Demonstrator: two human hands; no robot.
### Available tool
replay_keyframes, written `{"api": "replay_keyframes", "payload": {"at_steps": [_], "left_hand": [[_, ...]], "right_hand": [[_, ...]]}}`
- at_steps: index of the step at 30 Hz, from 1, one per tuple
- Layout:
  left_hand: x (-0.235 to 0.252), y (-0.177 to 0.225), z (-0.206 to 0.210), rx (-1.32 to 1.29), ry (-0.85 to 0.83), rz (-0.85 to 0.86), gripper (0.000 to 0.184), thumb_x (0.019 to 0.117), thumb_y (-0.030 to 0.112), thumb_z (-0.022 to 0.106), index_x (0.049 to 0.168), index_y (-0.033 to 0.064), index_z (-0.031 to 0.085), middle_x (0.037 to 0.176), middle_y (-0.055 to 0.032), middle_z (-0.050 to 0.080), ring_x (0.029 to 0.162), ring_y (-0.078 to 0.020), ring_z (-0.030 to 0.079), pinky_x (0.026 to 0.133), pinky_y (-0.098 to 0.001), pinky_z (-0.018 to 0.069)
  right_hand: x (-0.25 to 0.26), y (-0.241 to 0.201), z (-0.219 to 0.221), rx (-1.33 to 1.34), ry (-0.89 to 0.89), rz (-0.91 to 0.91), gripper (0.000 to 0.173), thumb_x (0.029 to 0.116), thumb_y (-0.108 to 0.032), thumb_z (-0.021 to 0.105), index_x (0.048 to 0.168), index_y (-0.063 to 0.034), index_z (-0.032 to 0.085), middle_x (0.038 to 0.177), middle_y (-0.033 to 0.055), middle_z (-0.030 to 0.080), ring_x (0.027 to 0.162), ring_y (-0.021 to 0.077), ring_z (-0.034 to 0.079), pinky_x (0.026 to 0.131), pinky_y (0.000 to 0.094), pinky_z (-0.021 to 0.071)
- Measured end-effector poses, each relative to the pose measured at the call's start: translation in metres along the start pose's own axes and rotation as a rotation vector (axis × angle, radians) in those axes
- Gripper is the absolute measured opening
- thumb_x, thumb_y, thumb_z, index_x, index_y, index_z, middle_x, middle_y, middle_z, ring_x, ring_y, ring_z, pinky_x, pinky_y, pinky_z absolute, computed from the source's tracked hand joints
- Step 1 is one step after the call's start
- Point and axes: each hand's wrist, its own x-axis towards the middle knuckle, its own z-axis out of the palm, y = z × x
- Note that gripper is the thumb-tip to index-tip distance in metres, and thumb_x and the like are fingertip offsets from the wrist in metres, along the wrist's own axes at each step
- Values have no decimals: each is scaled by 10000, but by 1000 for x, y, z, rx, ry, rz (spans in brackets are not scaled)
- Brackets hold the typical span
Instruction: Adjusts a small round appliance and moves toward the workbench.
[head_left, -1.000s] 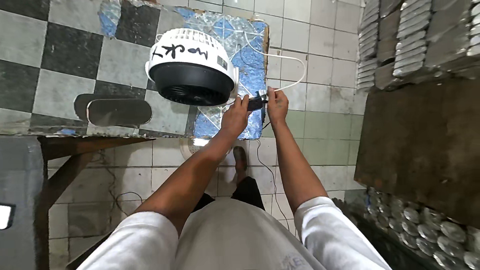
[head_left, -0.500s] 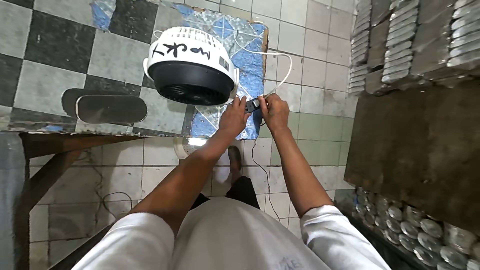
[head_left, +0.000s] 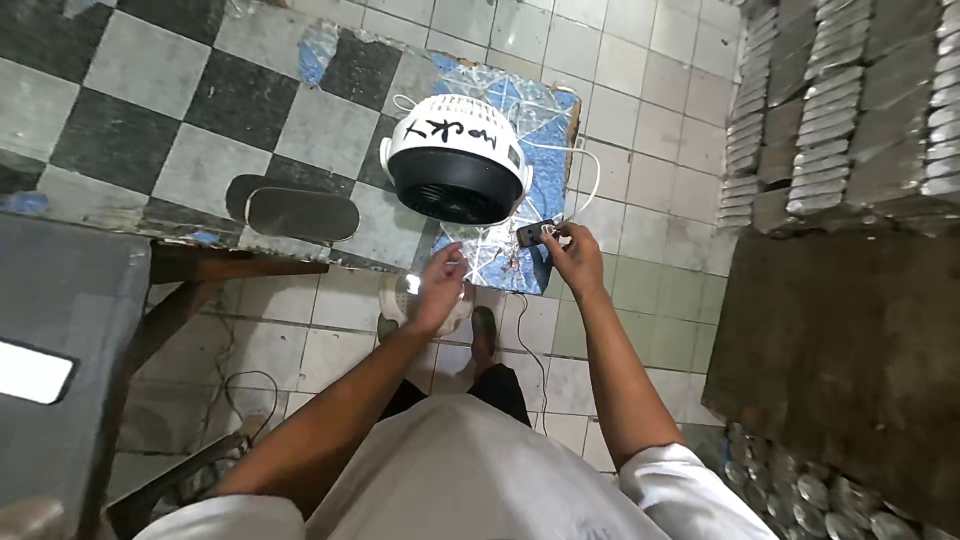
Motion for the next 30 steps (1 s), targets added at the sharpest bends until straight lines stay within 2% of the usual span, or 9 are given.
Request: {"api": "replay_keyframes", "payload": {"at_steps": [3, 5, 9, 13, 18, 21, 24, 27, 30], "left_hand": [[8, 13, -33, -313, 171, -190, 456, 1093, 231, 477, 1520, 88, 403, 1340, -158, 611, 1069, -239, 688, 915, -416, 583], [18, 22, -48, -423, 246, -210, 455, 1107, 221, 430, 1539, 101, 353, 1341, -155, 605, 1054, -227, 693, 892, -390, 588], [30, 28, -62, -557, 292, -250, 447, 1118, 247, 367, 1550, 135, 348, 1384, -137, 573, 1093, -246, 678, 908, -408, 575], [40, 24, -60, -689, 272, -302, 501, 1125, 343, 309, 1585, 144, 314, 1527, -133, 468, 1213, -274, 625, 961, -417, 547], [57, 35, -51, -796, 289, -340, 554, 1117, 482, 250, 1519, 129, 394, 1455, -118, 516, 1231, -290, 597, 978, -472, 525], [67, 36, -51, -760, 318, -349, 606, 1106, 528, 221, 1490, 107, 428, 1374, -134, 557, 1196, -288, 605, 974, -481, 518], [75, 32, -53, -729, 330, -331, 642, 1096, 559, 237, 1462, 74, 447, 1410, -143, 521, 1227, -299, 584, 999, -488, 514], [87, 35, -65, -690, 307, -314, 661, 1085, 588, 237, 1502, 113, 430, 1487, -121, 506, 1265, -301, 583, 1009, -501, 518], [107, 42, -84, -644, 274, -298, 654, 1077, 601, 247, 1477, 126, 453, 1416, -112, 562, 1176, -283, 623, 958, -495, 539]], "right_hand": [[-8, -3, -7, 36, -23, 108, 527, 977, -423, 692, 1348, -56, 622, 1194, 195, 662, 865, 324, 660, 757, 533, 555], [-19, -7, -14, 66, -4, 151, 499, 991, -407, 671, 1342, -55, 628, 1168, 179, 677, 895, 307, 670, 792, 526, 560], [-34, -24, -26, 239, 57, 143, 380, 1017, -324, 646, 1287, -56, 653, 1045, 116, 704, 792, 215, 671, 724, 429, 583], [-32, -52, -37, 400, 44, 106, 336, 1051, -264, 587, 1298, -43, 640, 1080, 102, 698, 756, 169, 643, 697, 365, 560], [6, -82, -32, 526, -43, 54, 461, 1120, -306, 368, 1400, 11, 551, 1260, 168, 675, 1051, 208, 694, 915, 394, 579], [36, -98, -16, 639, -145, 163, 605, 1119, -453, 276, 1524, -35, 439, 1491, 175, 537, 1326, 269, 572, 1065, 465, 504], [56, -98, 5, 760, -220, 180, 696, 1092, -571, 187, 1615, -129, 313, 1656, 111, 342, 1512, 252, 356, 1200, 544, 353], [59, -93, 16, 777, -227, 146, 709, 1092, -556, 102, 1567, -123, 401, 1594, 120, 433, 1466, 252, 417, 1179, 543, 374], [52, -92, 19, 771, -239, 166, 779, 1085, -562, 48, 1501, -79, 496, 1531, 141, 514, 1395, 255, 509, 1132, 501, 437]]}}
